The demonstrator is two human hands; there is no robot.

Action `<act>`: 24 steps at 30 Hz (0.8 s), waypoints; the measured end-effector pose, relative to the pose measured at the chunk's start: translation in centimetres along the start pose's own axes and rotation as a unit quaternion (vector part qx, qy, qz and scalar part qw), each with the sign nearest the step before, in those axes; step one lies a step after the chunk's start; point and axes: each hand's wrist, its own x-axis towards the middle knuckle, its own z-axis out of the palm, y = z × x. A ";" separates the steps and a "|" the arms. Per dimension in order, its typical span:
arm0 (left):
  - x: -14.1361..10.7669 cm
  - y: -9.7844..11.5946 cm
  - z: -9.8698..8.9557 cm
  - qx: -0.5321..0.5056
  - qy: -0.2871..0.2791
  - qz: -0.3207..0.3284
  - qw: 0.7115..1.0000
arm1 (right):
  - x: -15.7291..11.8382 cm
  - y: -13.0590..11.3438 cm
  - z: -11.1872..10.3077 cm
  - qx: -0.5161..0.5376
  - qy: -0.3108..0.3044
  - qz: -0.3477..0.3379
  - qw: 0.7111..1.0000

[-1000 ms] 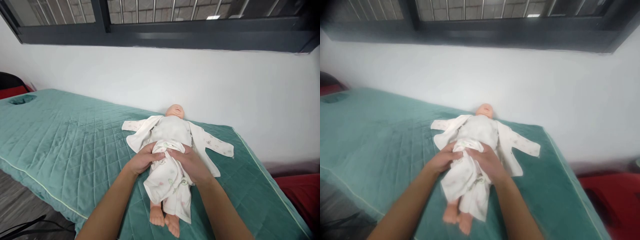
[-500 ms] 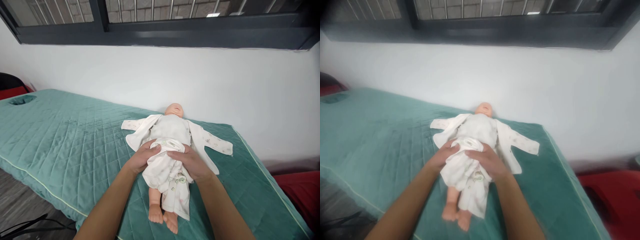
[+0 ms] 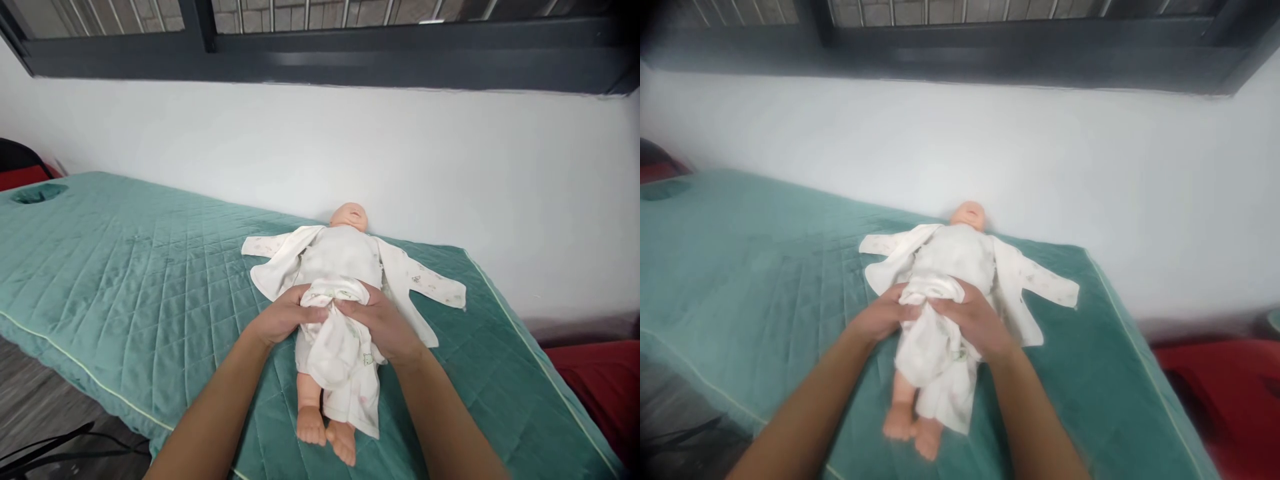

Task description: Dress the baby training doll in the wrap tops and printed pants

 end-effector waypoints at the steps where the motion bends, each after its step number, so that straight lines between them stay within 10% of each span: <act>1: 0.0 0.0 0.2 -0.023 0.010 0.009 1.000 | 0.0 -0.1 0.0 -0.007 -0.001 0.000 1.000; 12: -1.5 0.5 2.0 -0.106 0.072 0.053 0.990 | -0.7 -0.7 -1.1 -0.087 -0.132 0.005 0.987; 24: -9.4 1.0 8.5 -0.154 0.172 -0.007 0.973 | -0.6 -0.7 0.1 -0.262 -0.155 -0.109 0.946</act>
